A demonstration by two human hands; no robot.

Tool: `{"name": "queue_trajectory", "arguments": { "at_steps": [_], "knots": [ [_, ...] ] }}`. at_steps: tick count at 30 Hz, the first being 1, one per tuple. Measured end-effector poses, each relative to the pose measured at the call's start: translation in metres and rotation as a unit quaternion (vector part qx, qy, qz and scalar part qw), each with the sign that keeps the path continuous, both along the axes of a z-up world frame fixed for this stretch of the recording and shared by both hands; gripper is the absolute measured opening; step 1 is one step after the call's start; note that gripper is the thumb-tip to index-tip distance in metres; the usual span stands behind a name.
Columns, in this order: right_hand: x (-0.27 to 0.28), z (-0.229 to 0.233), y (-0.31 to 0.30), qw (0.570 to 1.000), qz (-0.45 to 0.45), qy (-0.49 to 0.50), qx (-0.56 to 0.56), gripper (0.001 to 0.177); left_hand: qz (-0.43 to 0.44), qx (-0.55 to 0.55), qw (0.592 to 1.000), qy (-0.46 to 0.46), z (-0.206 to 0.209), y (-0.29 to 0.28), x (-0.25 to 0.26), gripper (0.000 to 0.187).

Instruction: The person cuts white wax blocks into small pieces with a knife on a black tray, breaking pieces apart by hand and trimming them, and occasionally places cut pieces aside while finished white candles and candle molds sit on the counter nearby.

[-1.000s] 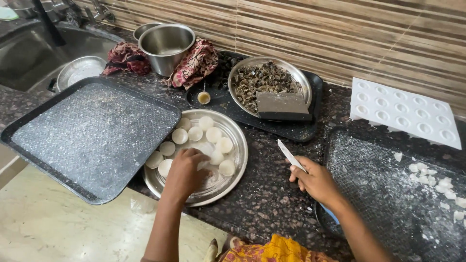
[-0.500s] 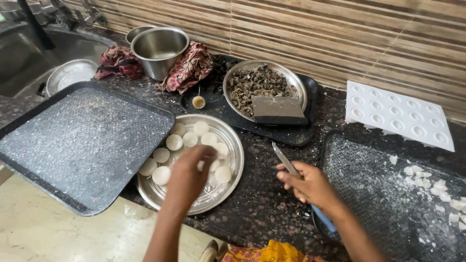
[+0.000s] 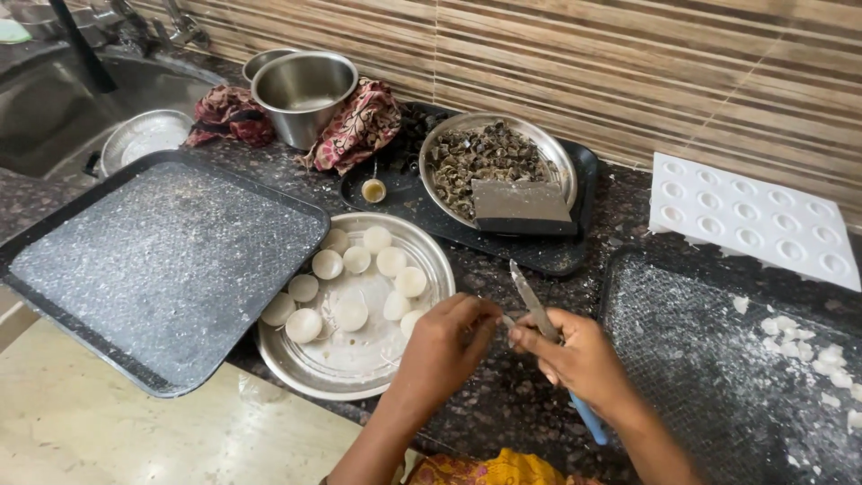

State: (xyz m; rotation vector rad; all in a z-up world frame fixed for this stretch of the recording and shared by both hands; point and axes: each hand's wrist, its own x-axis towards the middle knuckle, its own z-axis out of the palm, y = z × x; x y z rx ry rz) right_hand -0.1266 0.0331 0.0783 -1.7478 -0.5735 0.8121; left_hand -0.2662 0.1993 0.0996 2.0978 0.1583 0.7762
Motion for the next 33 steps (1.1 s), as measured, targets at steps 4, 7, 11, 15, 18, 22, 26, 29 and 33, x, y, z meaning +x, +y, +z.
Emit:
{"name": "queue_trajectory", "arguments": {
  "at_steps": [4, 7, 11, 15, 18, 22, 26, 29, 33],
  "knots": [
    [0.019, -0.003, -0.021, 1.0, -0.017, -0.006, -0.002, 0.028, 0.007, 0.043, 0.999, 0.0, -0.01, 0.011, 0.001, 0.016],
    [0.037, 0.021, -0.05, 0.981, -0.141, -0.095, -0.089, 0.032, 0.062, 0.094, 0.994, 0.001, -0.013, 0.043, -0.007, 0.017],
    [0.064, 0.033, -0.11, 0.91, -0.298, -0.196, -0.214, 0.044, 0.257, 0.233, 0.936, 0.064, -0.02, 0.105, -0.043, 0.013],
    [0.144, -0.054, -0.221, 0.904, -0.336, -0.244, -0.097, 0.052, 0.407, 0.242, 0.856, 0.208, -0.028, 0.135, -0.078, 0.014],
    [0.219, -0.137, -0.312, 0.892, -0.348, -0.228, -0.18, 0.064, 0.454, 0.153, 0.836, 0.267, -0.021, 0.13, -0.08, 0.024],
    [0.293, -0.219, -0.386, 0.849, -0.348, -0.275, -0.286, 0.07, 0.464, 0.128, 0.825, 0.297, -0.02, 0.125, -0.07, 0.023],
    [0.291, -0.211, -0.379, 0.885, -0.336, -0.224, -0.233, 0.064, 0.45, 0.138, 0.822, 0.322, -0.029, 0.127, -0.063, 0.019],
    [0.203, -0.118, -0.28, 0.887, -0.344, -0.236, -0.197, 0.052, 0.45, 0.154, 0.814, 0.333, -0.037, 0.13, -0.057, 0.019],
    [0.074, 0.027, -0.157, 0.858, -0.346, -0.222, -0.307, 0.041, 0.452, 0.169, 0.8, 0.357, -0.035, 0.13, -0.053, 0.024]
  ]
}}
